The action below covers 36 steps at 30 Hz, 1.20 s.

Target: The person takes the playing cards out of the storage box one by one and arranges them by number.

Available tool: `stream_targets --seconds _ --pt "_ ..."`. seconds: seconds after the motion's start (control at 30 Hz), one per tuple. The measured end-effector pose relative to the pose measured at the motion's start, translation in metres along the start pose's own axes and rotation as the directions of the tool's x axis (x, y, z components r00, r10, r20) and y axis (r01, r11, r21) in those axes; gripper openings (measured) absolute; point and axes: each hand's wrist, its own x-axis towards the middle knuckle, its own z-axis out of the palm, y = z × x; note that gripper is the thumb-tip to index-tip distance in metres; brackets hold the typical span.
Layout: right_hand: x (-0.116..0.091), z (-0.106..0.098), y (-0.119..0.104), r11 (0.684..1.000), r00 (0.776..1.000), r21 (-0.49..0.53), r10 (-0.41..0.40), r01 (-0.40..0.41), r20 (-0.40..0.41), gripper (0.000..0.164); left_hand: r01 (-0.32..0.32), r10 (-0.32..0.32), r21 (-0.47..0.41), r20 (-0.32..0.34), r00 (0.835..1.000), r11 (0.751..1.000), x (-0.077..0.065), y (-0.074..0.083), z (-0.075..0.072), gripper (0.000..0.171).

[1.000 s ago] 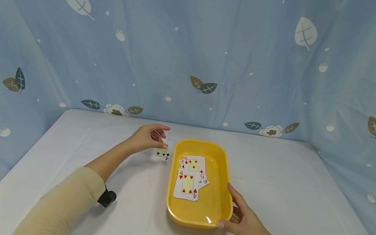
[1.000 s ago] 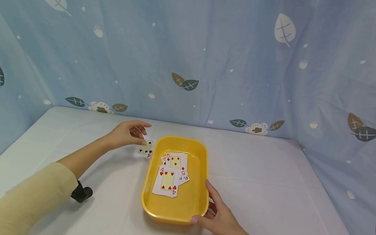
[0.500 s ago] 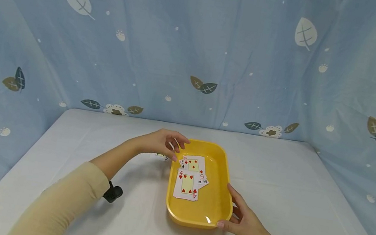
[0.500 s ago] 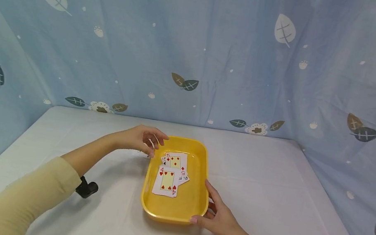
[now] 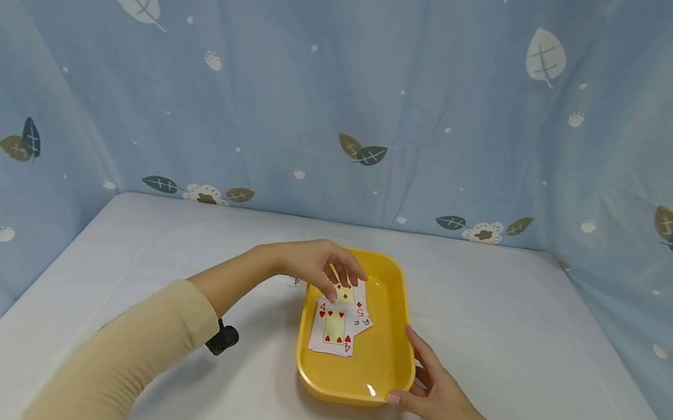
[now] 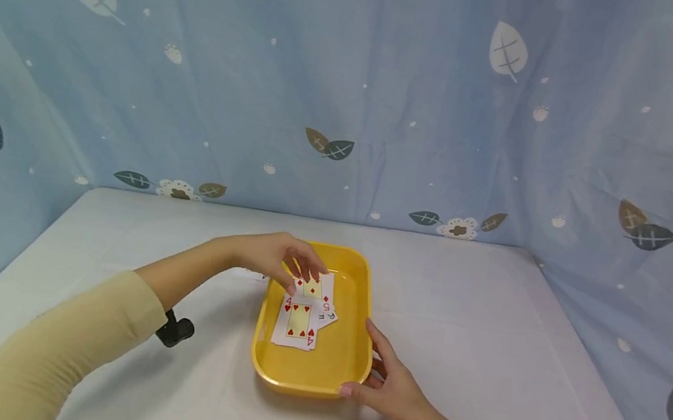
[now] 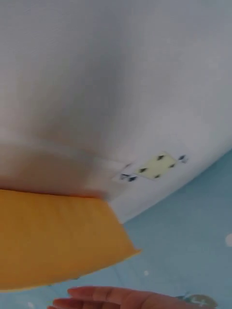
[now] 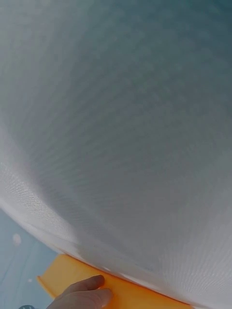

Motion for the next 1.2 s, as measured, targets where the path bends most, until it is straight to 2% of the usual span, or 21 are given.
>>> stream_targets --seconds 0.2,0.4,0.47,0.57,0.73,0.9,0.97,1.13,1.2 --pt "0.000 0.000 0.001 1.000 1.000 0.019 -0.012 0.012 0.010 0.095 0.005 -0.011 0.080 0.084 0.996 0.997 0.010 -0.005 0.021 0.050" --pt "0.000 -0.001 0.000 1.000 1.000 0.005 -0.018 0.018 0.016 0.094 0.096 -0.114 0.187 0.088 0.990 0.978 0.021 -0.008 0.035 0.047" --pt "0.000 -0.001 -0.001 1.000 1.000 -0.003 -0.013 0.013 0.011 0.094 0.109 -0.135 0.231 0.101 0.986 0.967 0.025 -0.008 0.038 0.048" --pt "0.000 0.000 -0.001 1.000 1.000 -0.017 -0.002 0.002 0.006 0.093 0.116 -0.171 0.337 0.138 0.976 0.935 0.029 -0.008 0.043 0.048" --pt "0.000 0.002 -0.001 0.999 1.000 -0.030 0.015 -0.015 0.001 0.094 0.128 -0.245 0.495 0.179 0.953 0.859 0.032 -0.008 0.048 0.049" --pt "0.000 0.002 -0.001 1.000 1.000 -0.020 0.014 -0.014 -0.001 0.094 0.128 -0.260 0.547 0.170 0.951 0.828 0.034 -0.010 0.051 0.048" --pt "0.000 0.002 0.000 1.000 1.000 -0.009 0.011 -0.011 0.002 0.094 0.130 -0.261 0.545 0.170 0.950 0.829 0.036 -0.011 0.051 0.047" --pt "0.000 0.001 0.001 1.000 1.000 0.011 0.000 0.000 0.011 0.094 0.157 -0.266 0.464 0.181 0.947 0.872 0.040 -0.014 0.051 0.040" --pt "0.000 0.001 0.001 1.000 1.000 0.009 -0.002 0.002 0.011 0.094 0.168 -0.269 0.440 0.178 0.946 0.882 0.041 -0.015 0.051 0.036"
